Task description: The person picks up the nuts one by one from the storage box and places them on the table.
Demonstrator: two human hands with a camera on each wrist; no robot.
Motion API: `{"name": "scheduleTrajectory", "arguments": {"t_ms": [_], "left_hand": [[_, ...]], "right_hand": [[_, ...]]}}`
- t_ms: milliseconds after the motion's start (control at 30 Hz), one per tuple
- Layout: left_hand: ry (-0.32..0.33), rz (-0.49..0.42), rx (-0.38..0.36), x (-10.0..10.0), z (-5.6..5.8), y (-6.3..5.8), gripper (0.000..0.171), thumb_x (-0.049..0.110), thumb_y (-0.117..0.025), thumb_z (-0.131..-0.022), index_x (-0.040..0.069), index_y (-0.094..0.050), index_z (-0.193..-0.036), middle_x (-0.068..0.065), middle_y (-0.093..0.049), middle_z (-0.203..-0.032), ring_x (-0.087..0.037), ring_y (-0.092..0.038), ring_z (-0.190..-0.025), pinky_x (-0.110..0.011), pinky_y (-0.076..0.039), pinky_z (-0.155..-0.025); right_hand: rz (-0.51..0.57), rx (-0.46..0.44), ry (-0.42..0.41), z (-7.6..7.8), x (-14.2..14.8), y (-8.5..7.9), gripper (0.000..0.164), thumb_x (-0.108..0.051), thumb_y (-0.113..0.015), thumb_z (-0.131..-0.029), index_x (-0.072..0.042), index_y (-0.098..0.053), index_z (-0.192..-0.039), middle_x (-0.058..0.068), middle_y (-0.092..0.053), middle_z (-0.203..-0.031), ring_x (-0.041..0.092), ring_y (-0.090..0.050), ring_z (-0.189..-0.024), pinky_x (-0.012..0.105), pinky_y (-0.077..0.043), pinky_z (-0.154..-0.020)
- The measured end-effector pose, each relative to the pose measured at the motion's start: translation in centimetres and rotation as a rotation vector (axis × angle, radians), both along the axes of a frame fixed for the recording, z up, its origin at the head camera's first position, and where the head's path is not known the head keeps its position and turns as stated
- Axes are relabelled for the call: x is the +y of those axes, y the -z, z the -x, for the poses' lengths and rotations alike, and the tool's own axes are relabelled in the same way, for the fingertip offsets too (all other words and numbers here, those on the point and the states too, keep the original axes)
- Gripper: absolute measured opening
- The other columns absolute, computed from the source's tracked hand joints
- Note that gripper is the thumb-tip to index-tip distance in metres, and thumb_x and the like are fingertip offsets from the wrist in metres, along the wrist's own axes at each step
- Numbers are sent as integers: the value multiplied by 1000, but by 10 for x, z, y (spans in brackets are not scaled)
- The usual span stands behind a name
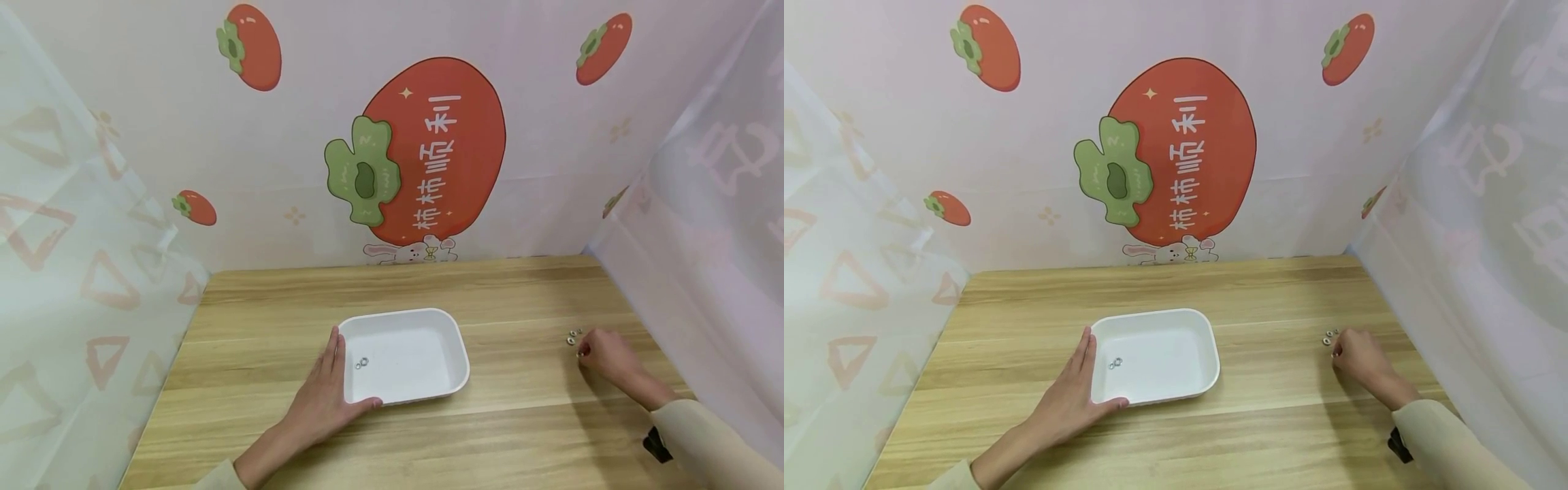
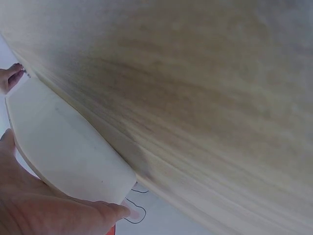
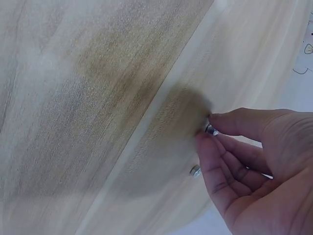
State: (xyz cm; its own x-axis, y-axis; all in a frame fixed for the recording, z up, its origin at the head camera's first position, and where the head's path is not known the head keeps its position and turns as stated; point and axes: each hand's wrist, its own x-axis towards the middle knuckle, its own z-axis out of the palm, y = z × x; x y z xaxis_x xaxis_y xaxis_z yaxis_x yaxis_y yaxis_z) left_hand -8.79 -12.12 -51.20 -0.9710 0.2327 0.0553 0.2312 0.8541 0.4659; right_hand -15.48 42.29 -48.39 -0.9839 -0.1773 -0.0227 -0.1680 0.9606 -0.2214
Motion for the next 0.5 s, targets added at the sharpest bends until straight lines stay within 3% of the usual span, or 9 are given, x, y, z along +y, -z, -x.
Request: {"name": "scheduleTrajectory", "arguments": {"t_ms": [100, 167, 267, 500], "left_hand": [[-4, 6, 4, 0, 0, 0, 137, 78, -75, -80, -5, -10, -167, -17, -3, -178, -47, -33, -154, -58, -46, -115], [-3, 7, 7, 0, -1, 0, 138, 81, -73, -79, -5, -10, -167, -17, -3, -178, -48, -33, -154, -59, -46, -115], [5, 11, 7, 0, -1, 2, 139, 84, -70, -79, -5, -9, -167, -17, -2, -178, -48, -33, -154, -58, -44, -117], [3, 12, 9, 0, -1, 1, 139, 84, -70, -79, -5, -10, -167, -18, -4, -178, -48, -35, -153, -58, -44, -116]], "right_hand": [[-9, -3, 6, 0, 0, -1, 12, -2, -75, -76, -8, -70, -67, 3, -69, -68, 22, -61, -63, 44, -52, -56], [0, -8, 5, -1, -1, -3, 29, -4, -75, -77, -14, -55, -58, -5, -53, -59, 17, -50, -57, 36, -41, -52], [11, -33, 5, -3, -2, -7, 44, -5, -73, -76, -22, -37, -57, -10, -32, -57, 12, -34, -55, 29, -27, -53], [18, -13, -46, 1, -20, -26, 46, 3, -65, -75, -23, -30, -60, -11, -22, -58, 7, -22, -54, 23, -20, -51]]}}
